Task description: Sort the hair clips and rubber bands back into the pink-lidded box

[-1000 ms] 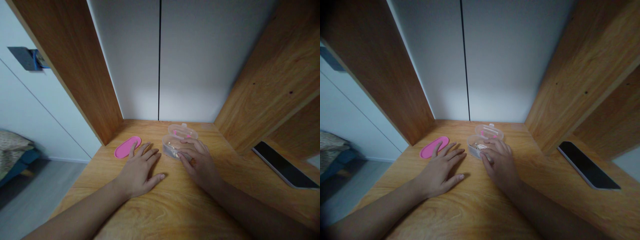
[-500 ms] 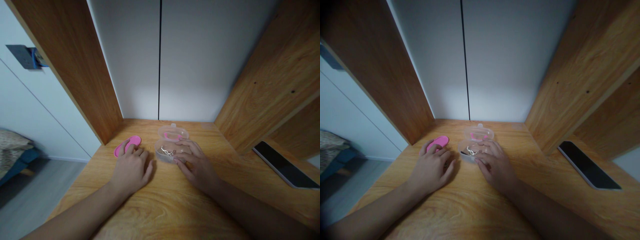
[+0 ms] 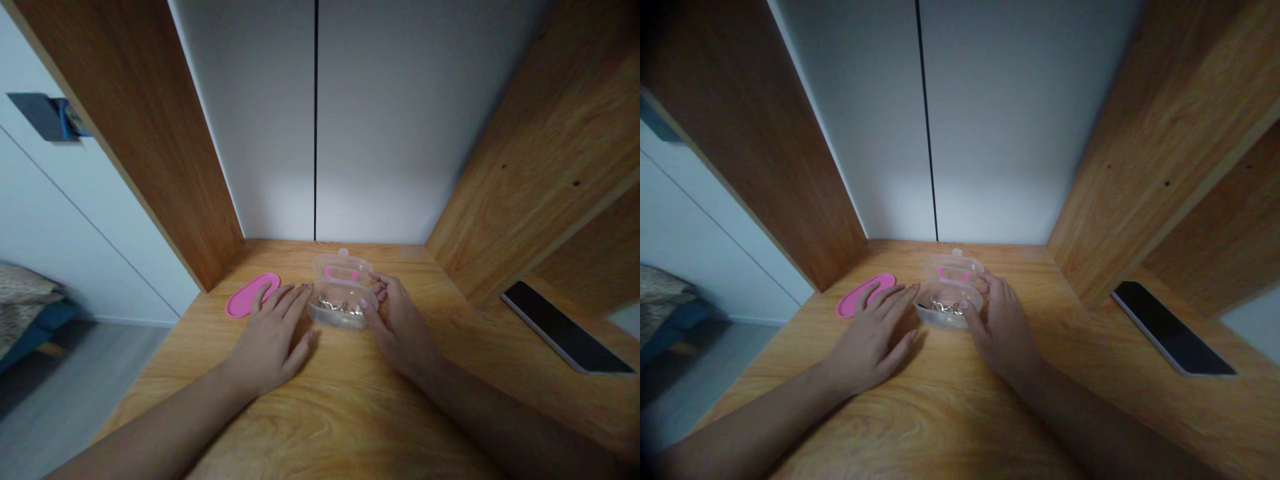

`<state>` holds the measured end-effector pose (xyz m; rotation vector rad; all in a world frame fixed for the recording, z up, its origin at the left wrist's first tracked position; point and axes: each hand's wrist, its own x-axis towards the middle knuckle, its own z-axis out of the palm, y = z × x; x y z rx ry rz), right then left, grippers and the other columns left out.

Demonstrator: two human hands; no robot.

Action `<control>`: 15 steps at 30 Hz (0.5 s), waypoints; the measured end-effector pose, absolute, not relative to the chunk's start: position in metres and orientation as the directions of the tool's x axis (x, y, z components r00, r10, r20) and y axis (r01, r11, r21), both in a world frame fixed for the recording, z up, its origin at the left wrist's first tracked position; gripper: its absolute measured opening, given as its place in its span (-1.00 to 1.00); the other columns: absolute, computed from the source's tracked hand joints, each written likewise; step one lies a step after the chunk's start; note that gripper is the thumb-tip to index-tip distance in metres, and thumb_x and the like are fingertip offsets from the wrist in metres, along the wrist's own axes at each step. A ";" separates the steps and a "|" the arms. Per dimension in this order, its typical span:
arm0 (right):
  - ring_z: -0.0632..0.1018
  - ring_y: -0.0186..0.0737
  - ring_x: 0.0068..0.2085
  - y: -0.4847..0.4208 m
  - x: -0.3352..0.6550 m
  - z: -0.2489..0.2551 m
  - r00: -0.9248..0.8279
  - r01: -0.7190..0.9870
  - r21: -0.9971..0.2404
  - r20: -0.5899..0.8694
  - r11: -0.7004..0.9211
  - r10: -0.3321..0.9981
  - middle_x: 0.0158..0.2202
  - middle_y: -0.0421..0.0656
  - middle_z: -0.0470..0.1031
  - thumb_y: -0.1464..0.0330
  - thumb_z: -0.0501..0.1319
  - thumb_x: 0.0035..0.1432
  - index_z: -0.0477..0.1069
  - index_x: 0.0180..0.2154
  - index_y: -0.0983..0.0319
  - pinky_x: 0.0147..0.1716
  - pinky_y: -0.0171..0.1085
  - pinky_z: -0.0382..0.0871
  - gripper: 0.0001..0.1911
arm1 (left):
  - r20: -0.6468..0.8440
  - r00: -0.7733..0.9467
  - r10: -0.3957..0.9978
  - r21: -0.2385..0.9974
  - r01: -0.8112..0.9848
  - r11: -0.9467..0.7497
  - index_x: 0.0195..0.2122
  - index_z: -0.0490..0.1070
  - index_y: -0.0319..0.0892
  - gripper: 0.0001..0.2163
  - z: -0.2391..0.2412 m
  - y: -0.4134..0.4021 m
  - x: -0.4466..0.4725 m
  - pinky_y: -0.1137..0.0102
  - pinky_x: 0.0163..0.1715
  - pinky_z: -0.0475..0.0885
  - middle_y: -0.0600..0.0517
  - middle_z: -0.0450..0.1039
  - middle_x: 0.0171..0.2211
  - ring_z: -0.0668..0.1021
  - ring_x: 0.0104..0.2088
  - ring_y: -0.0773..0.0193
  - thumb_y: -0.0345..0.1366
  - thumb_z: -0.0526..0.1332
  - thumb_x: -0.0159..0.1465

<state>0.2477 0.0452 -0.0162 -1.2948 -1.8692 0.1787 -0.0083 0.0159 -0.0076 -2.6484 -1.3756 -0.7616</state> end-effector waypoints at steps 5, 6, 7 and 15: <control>0.60 0.03 0.02 0.046 0.248 -0.017 -0.210 0.678 -0.580 0.436 0.452 0.875 0.08 0.06 0.54 0.21 0.05 0.40 0.19 0.27 0.22 -0.01 0.03 0.49 -0.52 | 0.471 0.477 0.742 0.248 0.735 -0.631 0.27 0.24 -0.13 -0.56 -0.006 0.019 -0.010 -0.14 0.28 0.14 -0.15 0.49 0.17 0.48 0.17 -0.07 -0.20 0.16 0.40; 0.58 0.02 0.06 0.045 0.248 -0.016 -0.238 0.662 -0.577 0.445 0.479 0.864 0.14 0.06 0.51 0.23 0.05 0.40 0.16 0.29 0.20 0.02 0.03 0.48 -0.51 | 0.491 0.457 0.742 0.269 0.730 -0.628 0.21 0.30 -0.12 -0.62 -0.006 0.021 -0.010 -0.11 0.26 0.18 -0.14 0.52 0.12 0.52 0.13 -0.03 -0.21 0.17 0.40; 0.58 0.01 0.09 0.044 0.248 -0.016 -0.262 0.645 -0.575 0.453 0.504 0.852 0.17 0.06 0.49 0.24 0.06 0.40 0.14 0.31 0.18 0.04 0.02 0.48 -0.49 | 0.511 0.434 0.742 0.290 0.725 -0.624 0.15 0.35 -0.10 -0.68 -0.007 0.022 -0.011 -0.08 0.25 0.23 -0.12 0.55 0.07 0.55 0.08 0.00 -0.21 0.18 0.40; 0.54 0.01 0.15 0.039 0.247 -0.014 -0.330 0.605 -0.571 0.455 0.556 0.827 0.19 0.06 0.46 0.30 0.11 0.35 0.16 0.28 0.18 0.10 0.01 0.45 -0.50 | 0.548 0.374 0.748 0.420 0.650 -0.633 -0.18 0.41 -0.11 -0.88 -0.004 0.019 -0.008 0.00 0.05 0.43 -0.01 0.58 -0.27 0.60 -0.21 0.08 -0.18 0.23 0.37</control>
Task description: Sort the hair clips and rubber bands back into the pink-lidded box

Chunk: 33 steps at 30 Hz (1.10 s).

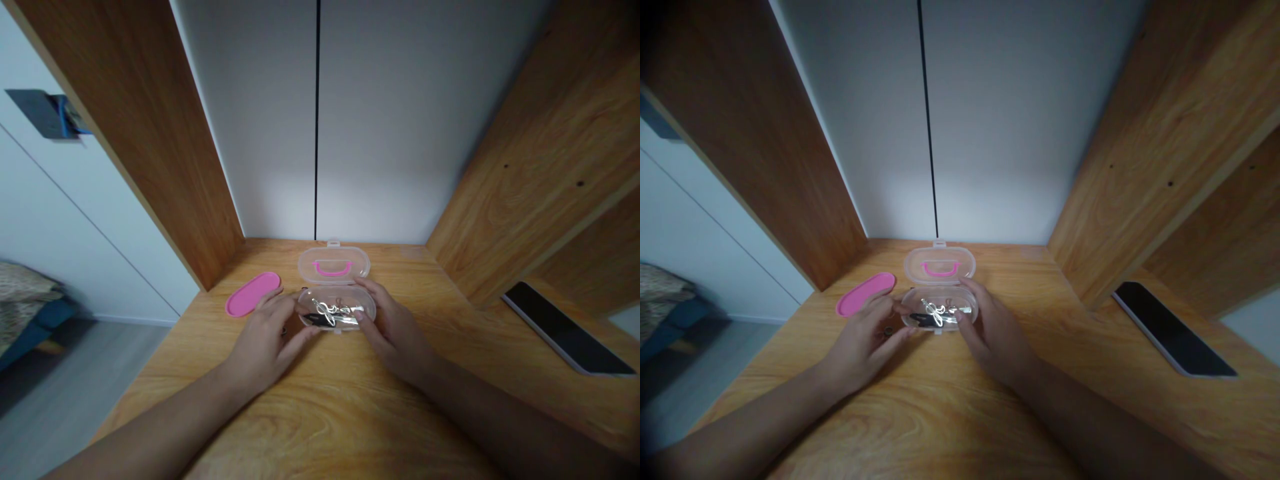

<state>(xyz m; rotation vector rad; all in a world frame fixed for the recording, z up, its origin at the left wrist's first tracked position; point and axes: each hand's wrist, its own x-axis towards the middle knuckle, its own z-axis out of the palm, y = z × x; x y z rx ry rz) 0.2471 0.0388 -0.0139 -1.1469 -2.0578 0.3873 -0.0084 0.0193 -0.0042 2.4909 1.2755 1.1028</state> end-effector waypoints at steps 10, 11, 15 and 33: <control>0.40 0.01 0.24 0.039 0.245 -0.015 -0.361 0.530 -0.528 0.568 0.664 0.740 0.22 0.06 0.33 0.39 0.17 0.29 0.18 0.21 0.15 0.24 0.04 0.32 -0.53 | 0.454 0.273 0.848 0.682 0.506 -0.528 -0.06 0.22 -0.08 -0.71 -0.013 0.019 -0.009 0.11 0.03 0.48 -0.13 0.47 0.06 0.54 0.06 0.06 -0.25 0.31 0.31; 0.41 0.01 0.22 0.040 0.245 -0.015 -0.354 0.522 -0.539 0.569 0.661 0.742 0.21 0.05 0.34 0.39 0.17 0.30 0.17 0.21 0.15 0.22 0.03 0.33 -0.52 | 0.457 0.269 0.848 0.691 0.492 -0.529 -0.03 0.21 -0.07 -0.67 -0.014 0.020 -0.009 0.09 0.05 0.48 -0.14 0.45 0.07 0.53 0.08 0.05 -0.24 0.33 0.29; 0.47 -0.04 0.14 0.040 0.245 -0.014 -0.322 0.493 -0.594 0.555 0.636 0.767 0.17 0.01 0.37 0.39 0.16 0.32 0.15 0.24 0.11 0.16 -0.02 0.38 -0.50 | 0.467 0.270 0.842 0.661 0.526 -0.535 0.10 0.17 -0.10 -0.55 -0.015 0.020 -0.009 0.03 0.11 0.44 -0.19 0.40 0.10 0.50 0.12 0.01 -0.22 0.33 0.28; 0.51 -0.04 0.07 0.039 0.248 -0.013 -0.326 0.462 -0.542 0.632 0.702 0.703 0.02 -0.05 0.45 0.42 0.17 0.31 0.25 0.12 0.11 0.06 -0.10 0.41 -0.64 | 0.343 0.455 0.822 0.463 0.679 -0.570 0.10 0.31 -0.19 -0.57 -0.005 0.017 -0.006 -0.05 0.20 0.30 -0.15 0.52 -0.02 0.52 0.03 -0.05 -0.17 0.31 0.26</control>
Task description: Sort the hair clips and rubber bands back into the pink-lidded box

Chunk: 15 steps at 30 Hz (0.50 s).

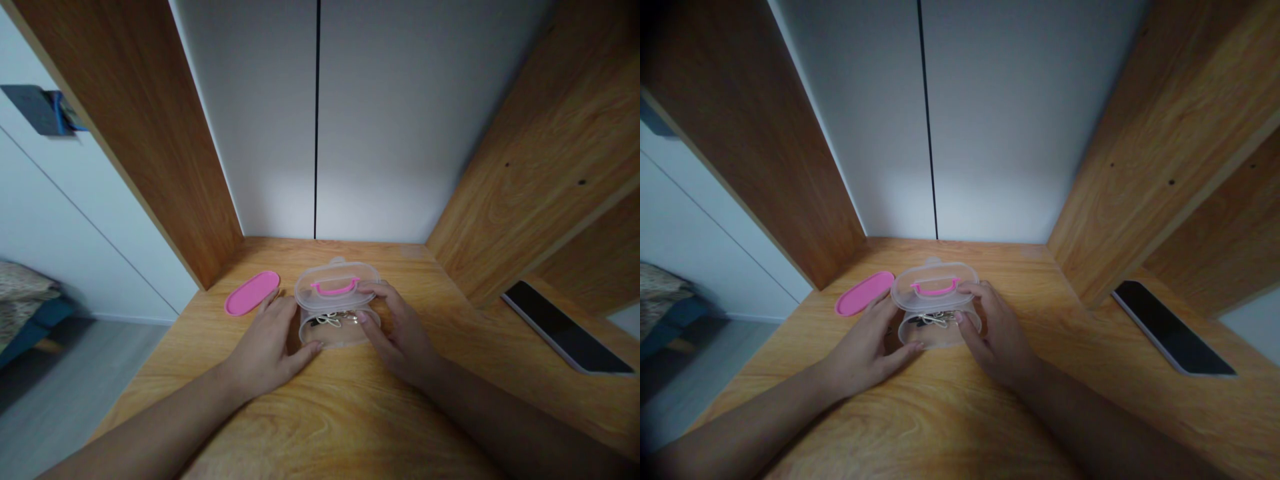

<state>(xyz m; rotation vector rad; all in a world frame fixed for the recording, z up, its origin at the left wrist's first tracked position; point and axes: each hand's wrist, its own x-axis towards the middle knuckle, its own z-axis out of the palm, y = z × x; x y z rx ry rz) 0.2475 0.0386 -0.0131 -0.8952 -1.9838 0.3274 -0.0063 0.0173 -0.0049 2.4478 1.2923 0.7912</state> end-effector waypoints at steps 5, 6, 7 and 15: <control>0.50 -0.07 0.05 0.038 0.248 -0.012 -0.319 0.436 -0.533 0.661 0.725 0.679 0.00 -0.06 0.45 0.45 0.15 0.32 0.26 0.09 0.11 0.05 -0.10 0.41 -0.67 | 0.344 0.459 0.820 0.487 0.659 -0.573 0.16 0.29 -0.18 -0.48 -0.010 0.019 -0.007 -0.06 0.26 0.27 -0.18 0.49 0.06 0.49 0.11 -0.07 -0.07 0.34 0.26; 0.50 -0.07 0.06 0.038 0.248 -0.011 -0.327 0.424 -0.523 0.674 0.740 0.663 -0.01 -0.07 0.45 0.46 0.14 0.32 0.27 0.07 0.11 0.05 -0.10 0.40 -0.69 | 0.346 0.460 0.817 0.491 0.654 -0.576 0.20 0.26 -0.17 -0.44 -0.011 0.019 -0.008 -0.07 0.27 0.26 -0.19 0.48 0.09 0.48 0.14 -0.07 -0.07 0.35 0.25; 0.50 -0.08 0.06 0.038 0.248 -0.010 -0.335 0.412 -0.509 0.686 0.756 0.645 -0.02 -0.08 0.45 0.47 0.13 0.32 0.30 0.05 0.10 0.04 -0.10 0.40 -0.71 | 0.349 0.460 0.817 0.494 0.650 -0.577 0.24 0.22 -0.16 -0.39 -0.011 0.019 -0.008 -0.07 0.28 0.26 -0.19 0.46 0.12 0.47 0.16 -0.07 -0.07 0.36 0.25; 0.51 -0.17 -0.16 0.035 0.250 -0.006 -0.330 0.383 -0.469 0.735 0.795 0.593 -0.17 -0.14 0.45 0.50 0.13 0.32 0.37 -0.08 0.10 -0.20 -0.21 0.42 -0.79 | 0.398 0.408 0.822 0.538 0.622 -0.569 0.29 0.17 -0.07 -0.42 -0.016 0.019 -0.008 0.00 0.22 0.37 -0.15 0.37 0.23 0.43 0.22 -0.02 -0.22 0.34 0.28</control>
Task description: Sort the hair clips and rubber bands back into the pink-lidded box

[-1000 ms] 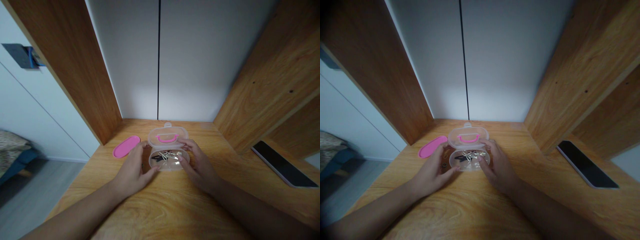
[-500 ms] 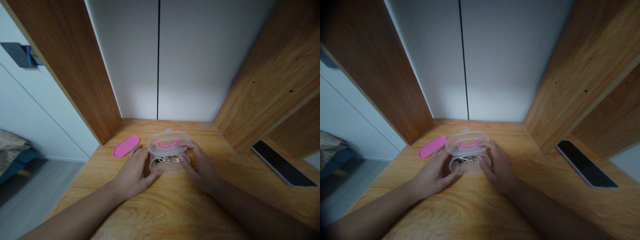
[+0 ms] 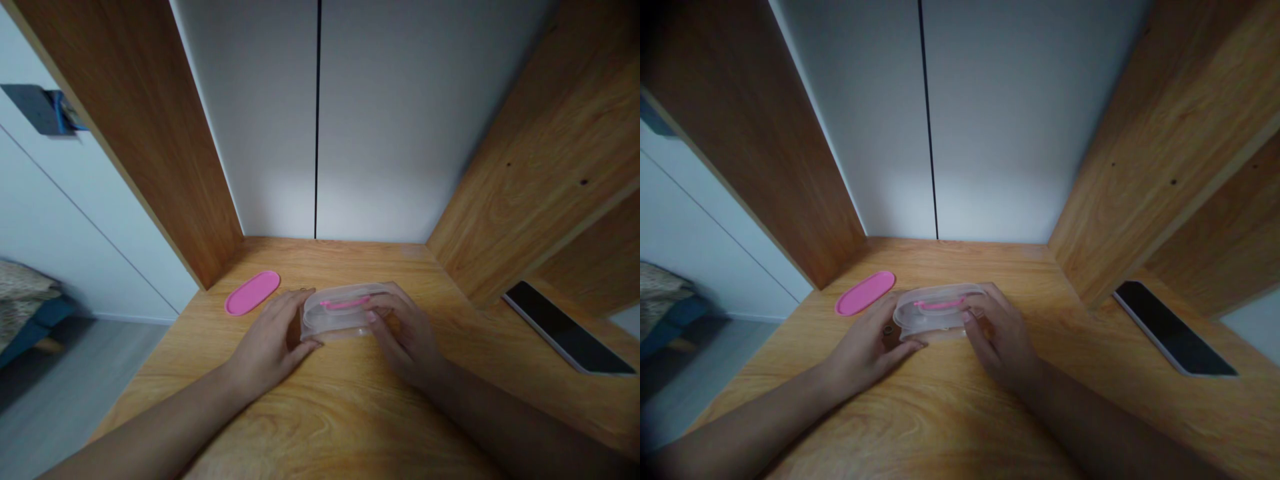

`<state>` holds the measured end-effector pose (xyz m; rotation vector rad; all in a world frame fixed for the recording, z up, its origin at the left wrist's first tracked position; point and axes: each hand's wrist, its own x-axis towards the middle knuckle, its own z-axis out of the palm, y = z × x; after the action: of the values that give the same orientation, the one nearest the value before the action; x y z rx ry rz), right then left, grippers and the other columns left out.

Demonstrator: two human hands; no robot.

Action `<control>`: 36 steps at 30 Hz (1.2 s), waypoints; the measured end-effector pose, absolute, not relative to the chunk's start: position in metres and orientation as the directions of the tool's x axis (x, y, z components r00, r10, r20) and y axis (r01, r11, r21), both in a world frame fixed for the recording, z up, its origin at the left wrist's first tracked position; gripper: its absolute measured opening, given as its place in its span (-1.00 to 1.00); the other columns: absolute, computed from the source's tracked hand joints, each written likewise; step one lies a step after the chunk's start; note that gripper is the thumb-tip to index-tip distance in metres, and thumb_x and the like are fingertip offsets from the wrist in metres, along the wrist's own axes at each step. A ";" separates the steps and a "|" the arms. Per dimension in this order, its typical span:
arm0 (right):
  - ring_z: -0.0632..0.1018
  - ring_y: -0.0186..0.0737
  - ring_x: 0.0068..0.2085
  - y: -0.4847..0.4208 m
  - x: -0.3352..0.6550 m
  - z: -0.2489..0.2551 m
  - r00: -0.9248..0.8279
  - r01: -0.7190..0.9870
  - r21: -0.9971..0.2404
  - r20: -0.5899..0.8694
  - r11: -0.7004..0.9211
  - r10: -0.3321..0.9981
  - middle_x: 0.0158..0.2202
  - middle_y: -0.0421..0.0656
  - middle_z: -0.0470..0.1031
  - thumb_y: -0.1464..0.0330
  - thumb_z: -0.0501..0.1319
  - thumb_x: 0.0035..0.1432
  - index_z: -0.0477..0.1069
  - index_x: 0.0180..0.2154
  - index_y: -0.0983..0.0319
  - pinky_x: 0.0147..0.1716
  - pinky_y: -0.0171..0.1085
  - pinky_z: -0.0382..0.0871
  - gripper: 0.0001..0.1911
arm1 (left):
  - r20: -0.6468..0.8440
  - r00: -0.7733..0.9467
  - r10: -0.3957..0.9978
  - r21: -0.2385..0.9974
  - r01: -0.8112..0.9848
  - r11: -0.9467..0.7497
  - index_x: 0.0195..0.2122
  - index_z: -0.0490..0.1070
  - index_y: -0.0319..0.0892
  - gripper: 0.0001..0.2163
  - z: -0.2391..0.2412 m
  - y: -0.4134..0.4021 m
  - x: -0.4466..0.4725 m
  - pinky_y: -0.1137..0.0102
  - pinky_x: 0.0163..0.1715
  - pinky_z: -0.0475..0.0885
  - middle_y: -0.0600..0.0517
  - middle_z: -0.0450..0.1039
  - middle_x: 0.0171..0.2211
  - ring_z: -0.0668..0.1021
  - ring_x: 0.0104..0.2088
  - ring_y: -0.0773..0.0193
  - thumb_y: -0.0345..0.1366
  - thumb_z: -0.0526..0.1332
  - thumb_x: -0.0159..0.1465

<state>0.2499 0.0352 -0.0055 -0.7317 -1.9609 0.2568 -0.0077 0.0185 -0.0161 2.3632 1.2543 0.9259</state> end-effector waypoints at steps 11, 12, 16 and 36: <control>0.54 -0.16 -0.13 0.033 0.249 -0.004 -0.372 0.396 -0.397 0.755 0.828 0.540 -0.16 -0.12 0.50 0.53 0.15 0.28 0.40 -0.09 0.11 -0.20 -0.19 0.47 -0.75 | 0.457 0.419 0.785 0.495 0.613 -0.616 0.25 0.17 -0.05 -0.47 -0.016 0.019 -0.009 0.03 0.20 0.39 -0.13 0.37 0.19 0.43 0.19 0.02 -0.36 0.30 0.30; 0.54 -0.13 -0.10 0.033 0.249 -0.004 -0.379 0.399 -0.387 0.756 0.831 0.534 -0.14 -0.10 0.51 0.53 0.15 0.28 0.40 -0.09 0.10 -0.17 -0.16 0.48 -0.75 | 0.469 0.421 0.776 0.483 0.614 -0.625 0.26 0.16 -0.05 -0.47 -0.016 0.020 -0.009 0.03 0.21 0.39 -0.14 0.37 0.19 0.43 0.20 0.01 -0.37 0.30 0.30; 0.55 -0.06 0.02 0.032 0.250 -0.003 -0.397 0.398 -0.378 0.750 0.835 0.529 -0.07 -0.08 0.53 0.52 0.14 0.27 0.43 -0.09 0.07 -0.07 -0.07 0.51 -0.74 | 0.512 0.411 0.754 0.431 0.637 -0.639 0.28 0.12 -0.05 -0.44 -0.018 0.020 -0.010 -0.02 0.21 0.38 -0.17 0.37 0.20 0.43 0.21 -0.01 -0.38 0.29 0.30; 0.41 0.07 0.24 0.032 0.246 -0.008 -0.378 0.441 -0.386 0.739 0.810 0.557 0.22 -0.01 0.31 0.49 0.20 0.25 0.26 0.20 0.03 0.18 0.14 0.41 -0.48 | 0.672 0.127 0.729 0.583 0.516 -0.627 0.33 0.21 0.09 -0.43 -0.015 0.021 -0.015 0.09 0.12 0.51 -0.10 0.31 0.20 0.43 0.21 0.05 -0.27 0.32 0.33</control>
<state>0.2464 0.0320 -0.0083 -0.7393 -2.0288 0.1517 -0.0151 0.0213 -0.0149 2.1919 1.2349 1.5064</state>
